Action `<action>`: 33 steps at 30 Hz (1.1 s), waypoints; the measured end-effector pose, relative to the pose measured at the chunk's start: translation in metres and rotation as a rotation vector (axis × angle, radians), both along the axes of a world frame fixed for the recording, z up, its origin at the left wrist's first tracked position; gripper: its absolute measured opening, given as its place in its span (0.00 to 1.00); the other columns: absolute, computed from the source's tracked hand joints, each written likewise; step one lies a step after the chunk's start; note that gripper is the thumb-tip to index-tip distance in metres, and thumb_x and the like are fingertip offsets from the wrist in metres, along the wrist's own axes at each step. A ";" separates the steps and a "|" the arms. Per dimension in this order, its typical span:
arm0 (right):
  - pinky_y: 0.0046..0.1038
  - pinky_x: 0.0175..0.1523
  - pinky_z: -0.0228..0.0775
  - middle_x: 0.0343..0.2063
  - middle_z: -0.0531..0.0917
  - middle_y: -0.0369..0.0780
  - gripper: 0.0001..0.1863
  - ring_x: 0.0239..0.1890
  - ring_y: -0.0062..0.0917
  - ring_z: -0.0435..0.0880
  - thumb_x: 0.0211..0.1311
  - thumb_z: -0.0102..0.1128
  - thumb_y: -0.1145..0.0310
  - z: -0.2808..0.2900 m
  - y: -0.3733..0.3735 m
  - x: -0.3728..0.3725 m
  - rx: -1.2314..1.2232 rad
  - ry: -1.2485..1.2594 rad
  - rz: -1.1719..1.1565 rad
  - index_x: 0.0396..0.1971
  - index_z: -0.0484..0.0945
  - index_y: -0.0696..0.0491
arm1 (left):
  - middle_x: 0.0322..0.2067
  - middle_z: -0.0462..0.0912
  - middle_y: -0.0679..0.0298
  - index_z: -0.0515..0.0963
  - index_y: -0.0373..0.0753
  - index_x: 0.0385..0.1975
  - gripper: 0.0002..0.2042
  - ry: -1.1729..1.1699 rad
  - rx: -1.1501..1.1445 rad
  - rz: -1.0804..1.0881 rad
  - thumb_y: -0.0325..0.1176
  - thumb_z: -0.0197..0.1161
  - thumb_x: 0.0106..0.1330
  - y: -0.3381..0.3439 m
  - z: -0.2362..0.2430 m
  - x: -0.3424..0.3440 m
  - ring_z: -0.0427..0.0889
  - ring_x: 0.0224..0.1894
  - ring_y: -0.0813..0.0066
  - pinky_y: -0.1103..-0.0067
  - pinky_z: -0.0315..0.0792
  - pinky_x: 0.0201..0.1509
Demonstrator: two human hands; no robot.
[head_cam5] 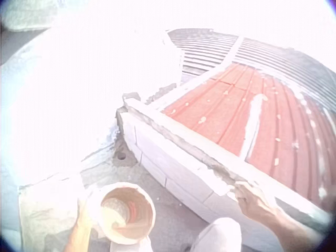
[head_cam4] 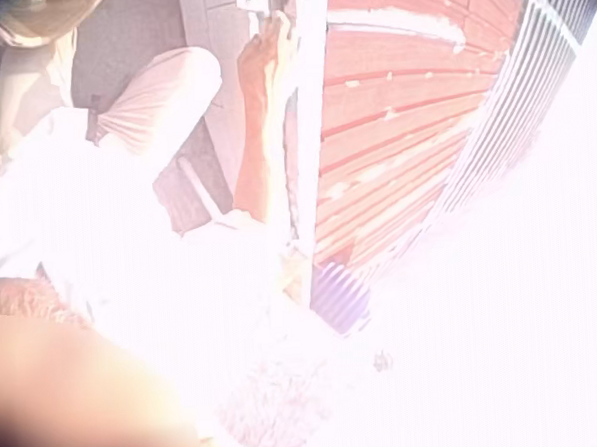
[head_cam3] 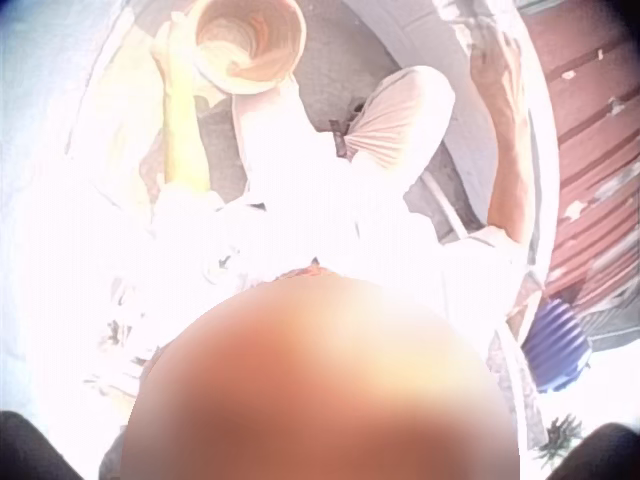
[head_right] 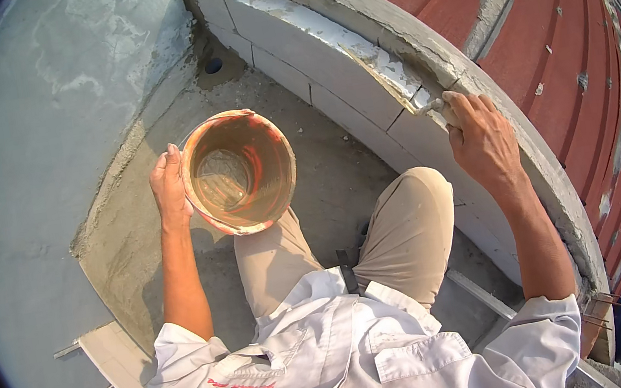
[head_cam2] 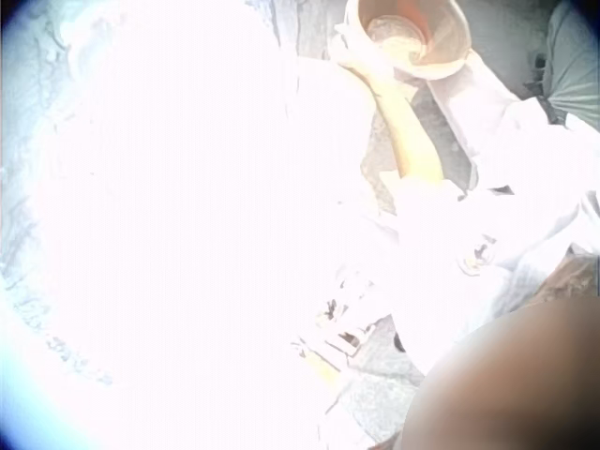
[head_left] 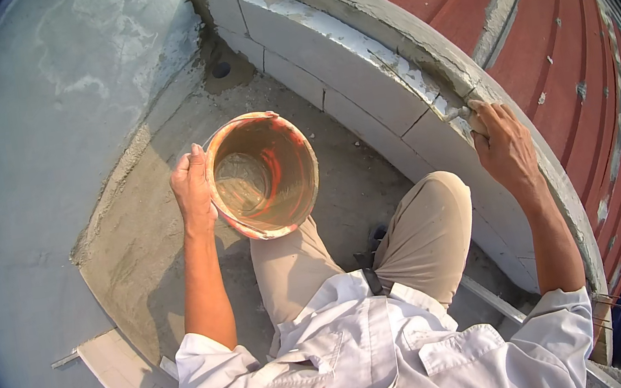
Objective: Using a trowel to apply and smooth cement along the edge of a rooftop or wall structure.
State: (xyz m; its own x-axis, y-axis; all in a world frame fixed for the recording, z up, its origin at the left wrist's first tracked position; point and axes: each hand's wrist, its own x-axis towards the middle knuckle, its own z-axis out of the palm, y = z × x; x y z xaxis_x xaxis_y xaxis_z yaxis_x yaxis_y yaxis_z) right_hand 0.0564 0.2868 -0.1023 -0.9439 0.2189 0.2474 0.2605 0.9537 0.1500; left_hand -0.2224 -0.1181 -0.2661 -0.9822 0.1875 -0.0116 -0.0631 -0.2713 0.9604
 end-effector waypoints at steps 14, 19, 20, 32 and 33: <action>0.44 0.47 0.78 0.35 0.88 0.52 0.18 0.42 0.45 0.88 0.59 0.69 0.68 -0.050 -0.114 -0.027 -0.911 -0.443 -0.033 0.48 0.78 0.57 | 0.22 0.70 0.77 0.75 0.40 0.23 0.19 0.041 -0.170 -0.142 0.41 0.61 0.78 0.019 0.014 0.000 0.64 0.24 0.89 0.84 0.60 0.26; 0.43 0.49 0.78 0.35 0.86 0.51 0.19 0.42 0.44 0.87 0.59 0.66 0.70 -0.050 -0.116 -0.044 -0.702 -0.424 0.134 0.50 0.76 0.56 | 0.21 0.69 0.78 0.73 0.42 0.20 0.20 0.102 -0.274 -0.150 0.42 0.61 0.78 0.030 0.010 -0.003 0.62 0.23 0.90 0.83 0.58 0.24; 0.41 0.46 0.78 0.34 0.85 0.49 0.18 0.40 0.42 0.87 0.60 0.64 0.71 -0.053 -0.120 -0.052 -0.548 -0.335 0.289 0.50 0.76 0.56 | 0.21 0.69 0.78 0.72 0.44 0.21 0.19 0.133 -0.319 -0.166 0.43 0.61 0.78 0.029 0.008 -0.004 0.62 0.23 0.90 0.83 0.58 0.24; 0.33 0.32 0.82 0.24 0.86 0.43 0.14 0.28 0.29 0.89 0.70 0.55 0.66 -0.099 -0.111 -0.102 -0.236 -0.631 0.386 0.41 0.85 0.59 | 0.16 0.65 0.73 0.72 0.35 0.19 0.22 0.250 -0.479 -0.214 0.39 0.64 0.75 0.072 0.021 0.038 0.60 0.23 0.85 0.76 0.58 0.24; 0.33 0.32 0.82 0.24 0.86 0.43 0.14 0.28 0.29 0.89 0.70 0.55 0.66 -0.097 -0.111 -0.101 -0.243 -0.643 0.388 0.41 0.85 0.59 | 0.16 0.65 0.73 0.74 0.34 0.20 0.21 0.267 -0.454 -0.185 0.40 0.64 0.76 0.070 0.020 0.043 0.61 0.23 0.85 0.76 0.59 0.24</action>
State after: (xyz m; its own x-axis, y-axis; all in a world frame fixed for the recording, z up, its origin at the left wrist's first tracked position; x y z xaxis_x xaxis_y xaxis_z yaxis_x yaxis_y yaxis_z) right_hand -0.0451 0.1754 -0.1992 -0.9056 -0.1775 -0.3852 -0.1648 0.9841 -0.0661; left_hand -0.1799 -0.0477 -0.2465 -0.9133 0.3911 0.1136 0.1915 0.1661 0.9673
